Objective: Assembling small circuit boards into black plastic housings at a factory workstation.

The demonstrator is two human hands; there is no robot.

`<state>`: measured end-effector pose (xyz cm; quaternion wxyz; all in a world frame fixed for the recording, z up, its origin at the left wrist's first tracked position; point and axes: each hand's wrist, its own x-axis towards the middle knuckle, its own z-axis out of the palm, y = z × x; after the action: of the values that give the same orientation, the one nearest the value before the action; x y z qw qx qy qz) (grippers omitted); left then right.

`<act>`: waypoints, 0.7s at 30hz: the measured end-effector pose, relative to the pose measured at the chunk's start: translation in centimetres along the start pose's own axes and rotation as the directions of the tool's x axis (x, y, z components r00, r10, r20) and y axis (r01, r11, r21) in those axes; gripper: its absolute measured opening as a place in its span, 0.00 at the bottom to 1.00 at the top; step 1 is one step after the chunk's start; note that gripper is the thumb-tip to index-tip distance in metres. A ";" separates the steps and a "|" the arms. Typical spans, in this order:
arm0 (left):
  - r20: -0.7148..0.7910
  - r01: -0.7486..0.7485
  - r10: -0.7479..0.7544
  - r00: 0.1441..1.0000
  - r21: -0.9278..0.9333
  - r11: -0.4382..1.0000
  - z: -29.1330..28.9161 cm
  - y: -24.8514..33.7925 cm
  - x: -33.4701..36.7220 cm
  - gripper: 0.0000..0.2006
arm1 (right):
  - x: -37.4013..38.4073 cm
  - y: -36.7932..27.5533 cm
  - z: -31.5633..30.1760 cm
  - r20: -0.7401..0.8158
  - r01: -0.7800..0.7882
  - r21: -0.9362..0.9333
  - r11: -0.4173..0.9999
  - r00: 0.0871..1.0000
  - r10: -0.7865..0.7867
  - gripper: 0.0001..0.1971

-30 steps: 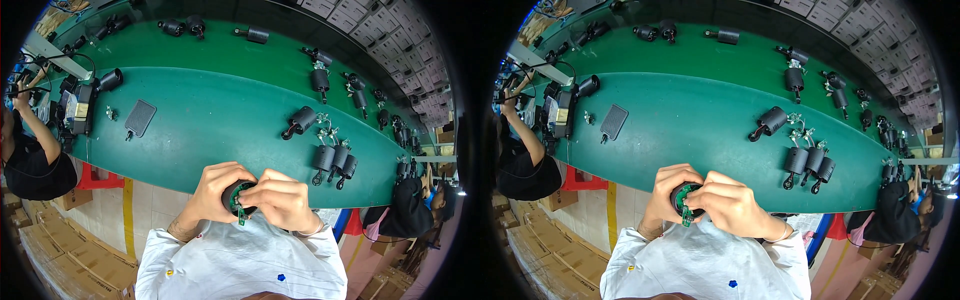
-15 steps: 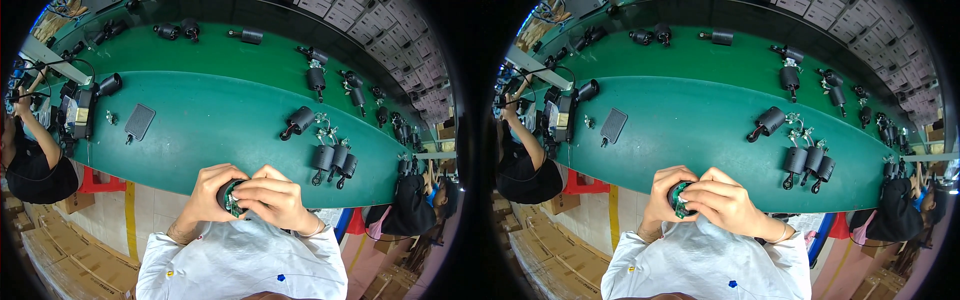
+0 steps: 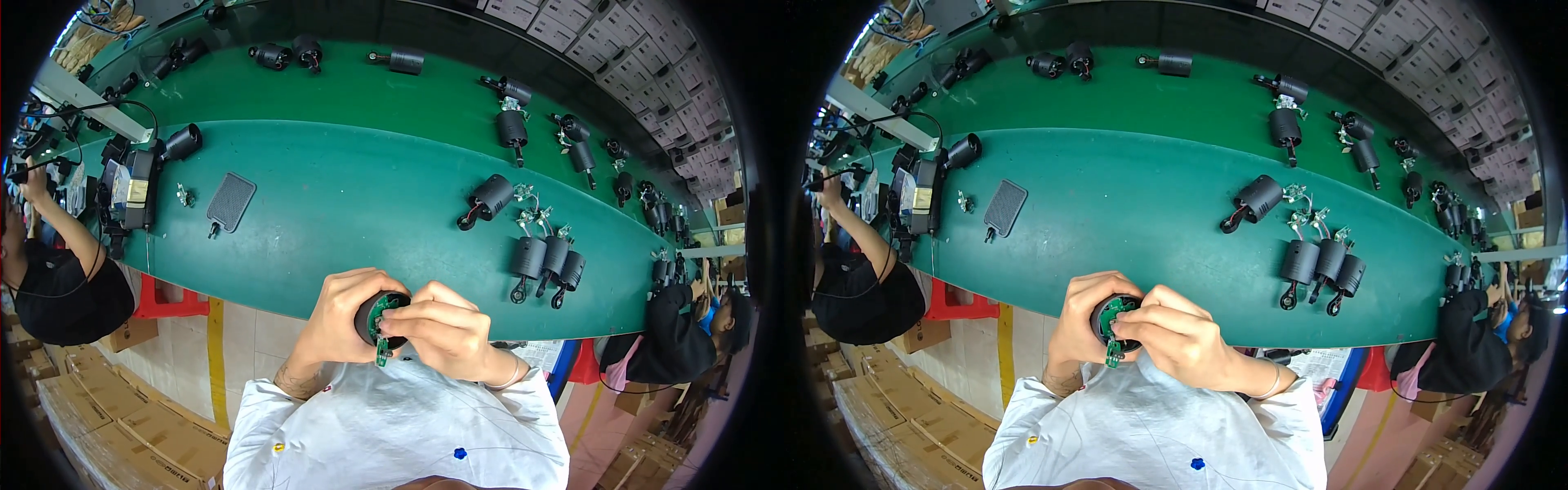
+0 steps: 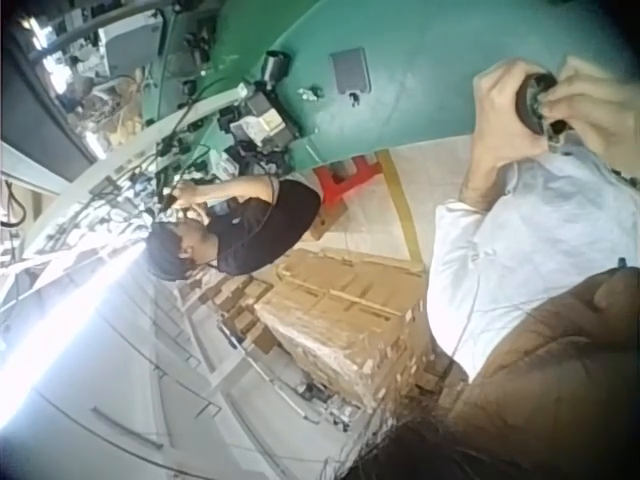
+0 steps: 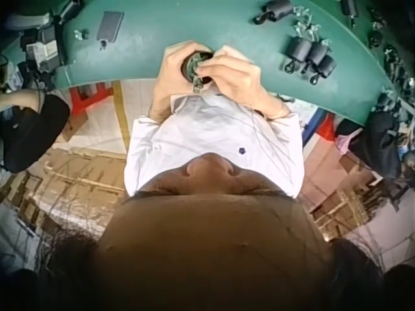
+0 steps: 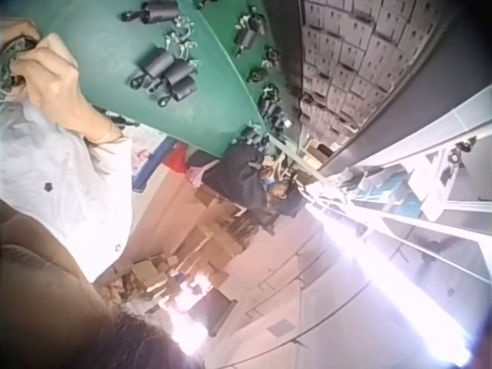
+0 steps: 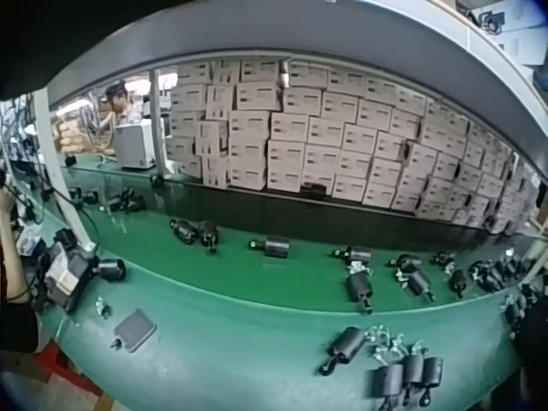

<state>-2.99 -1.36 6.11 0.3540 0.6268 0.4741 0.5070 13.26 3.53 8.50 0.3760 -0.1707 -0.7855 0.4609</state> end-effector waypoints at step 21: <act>-0.156 0.053 -0.053 0.986 -0.002 0.999 -0.1 -1.2 -0.3 0.43 | 0.9 0.4 0.5 -0.166 -0.133 -0.053 0.990 0.978 0.122 0.15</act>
<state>-3.42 -1.25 4.90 0.3285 0.5727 0.5173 0.5445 12.23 4.00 8.42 0.4028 -0.2698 -0.7540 0.4432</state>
